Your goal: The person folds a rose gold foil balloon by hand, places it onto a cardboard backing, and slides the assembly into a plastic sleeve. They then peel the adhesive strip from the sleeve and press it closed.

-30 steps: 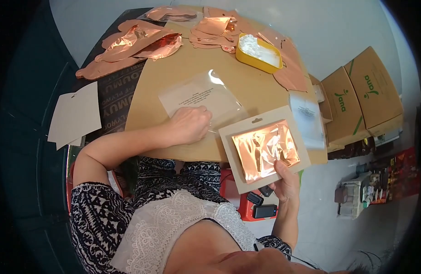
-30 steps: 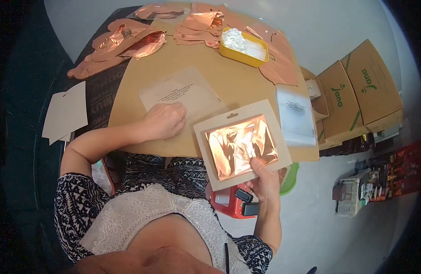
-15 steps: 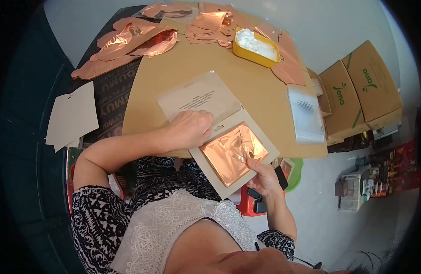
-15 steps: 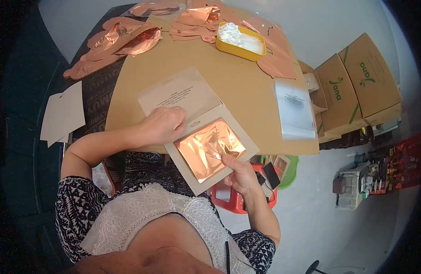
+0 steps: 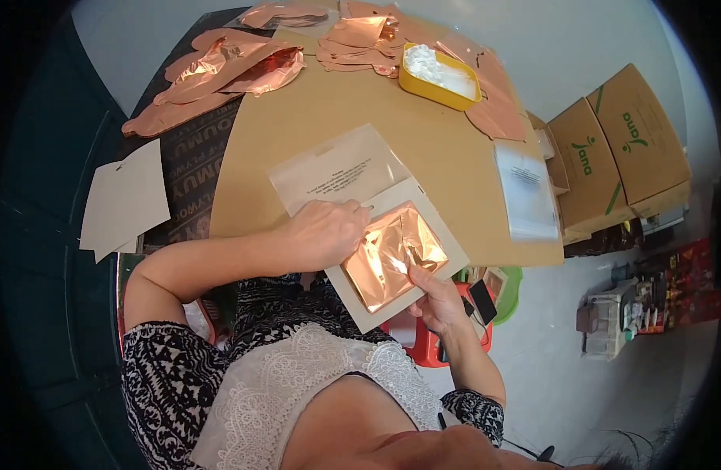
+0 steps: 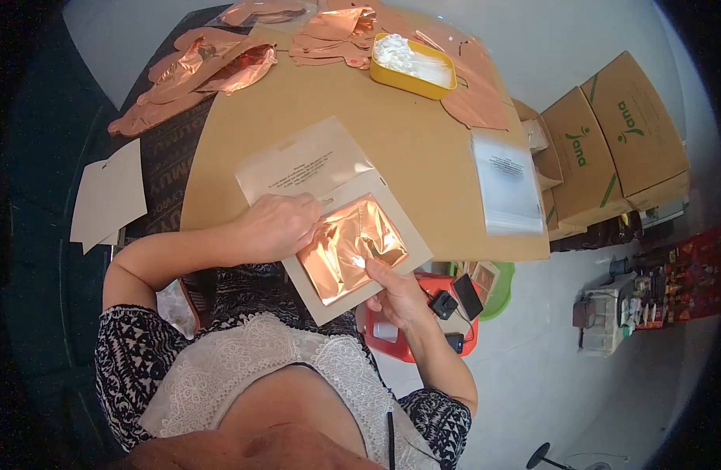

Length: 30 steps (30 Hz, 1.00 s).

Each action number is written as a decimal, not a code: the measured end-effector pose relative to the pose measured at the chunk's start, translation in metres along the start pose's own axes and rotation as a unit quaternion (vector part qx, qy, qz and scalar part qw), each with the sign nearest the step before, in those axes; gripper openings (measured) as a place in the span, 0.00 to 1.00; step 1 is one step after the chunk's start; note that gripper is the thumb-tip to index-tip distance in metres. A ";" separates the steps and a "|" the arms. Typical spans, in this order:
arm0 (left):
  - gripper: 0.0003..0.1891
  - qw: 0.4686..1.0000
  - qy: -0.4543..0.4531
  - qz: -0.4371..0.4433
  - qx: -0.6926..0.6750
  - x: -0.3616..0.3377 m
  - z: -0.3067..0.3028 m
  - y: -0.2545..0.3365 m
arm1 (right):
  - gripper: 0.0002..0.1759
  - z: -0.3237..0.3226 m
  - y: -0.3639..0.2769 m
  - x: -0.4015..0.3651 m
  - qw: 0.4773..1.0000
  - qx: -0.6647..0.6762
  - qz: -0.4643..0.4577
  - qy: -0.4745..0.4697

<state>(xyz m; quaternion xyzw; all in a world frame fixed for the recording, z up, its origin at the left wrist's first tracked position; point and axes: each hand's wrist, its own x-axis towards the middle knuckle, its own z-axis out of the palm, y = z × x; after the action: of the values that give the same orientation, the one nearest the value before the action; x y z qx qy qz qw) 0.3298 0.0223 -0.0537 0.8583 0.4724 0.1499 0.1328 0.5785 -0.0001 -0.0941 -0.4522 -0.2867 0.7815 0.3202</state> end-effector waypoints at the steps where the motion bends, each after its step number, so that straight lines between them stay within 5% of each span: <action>1: 0.08 1.000 -0.005 0.000 0.003 -0.001 -0.001 0.000 | 0.20 0.001 0.001 0.000 1.000 -0.003 0.001 0.003; 7: 0.08 0.998 0.030 0.049 0.028 -0.005 0.005 0.000 | 0.21 0.002 0.014 0.006 0.999 0.024 -0.005 -0.034; 13: 0.14 0.997 0.068 -0.033 -0.036 -0.019 -0.006 -0.006 | 0.15 0.014 0.025 0.006 0.995 0.025 -0.096 -0.014; 15: 0.19 0.976 0.190 -0.100 -0.048 -0.025 -0.003 -0.019 | 0.15 0.010 0.030 0.008 0.991 0.026 -0.124 -0.043; 17: 0.23 0.924 0.302 -0.167 -0.162 -0.026 0.005 -0.030 | 0.15 0.012 0.030 0.008 0.989 0.034 -0.136 -0.044; 19: 0.25 0.811 0.394 -0.226 -0.368 -0.026 0.009 -0.035 | 0.16 0.013 0.032 0.009 0.988 0.045 -0.141 -0.047; 25: 0.25 0.479 0.278 -0.172 -0.814 -0.044 0.006 -0.013 | 0.20 0.016 0.043 0.014 0.985 0.037 -0.139 -0.099; 30: 0.26 0.535 0.216 -0.141 -0.804 -0.043 0.003 -0.005 | 0.20 0.030 0.058 0.015 0.984 0.029 -0.136 -0.111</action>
<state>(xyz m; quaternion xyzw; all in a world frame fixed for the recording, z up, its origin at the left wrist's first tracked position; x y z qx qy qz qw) 0.3050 -0.0118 -0.0642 0.2540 0.2818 0.6272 0.6802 0.5321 -0.0302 -0.1313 -0.3105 -0.3563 0.7839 0.4027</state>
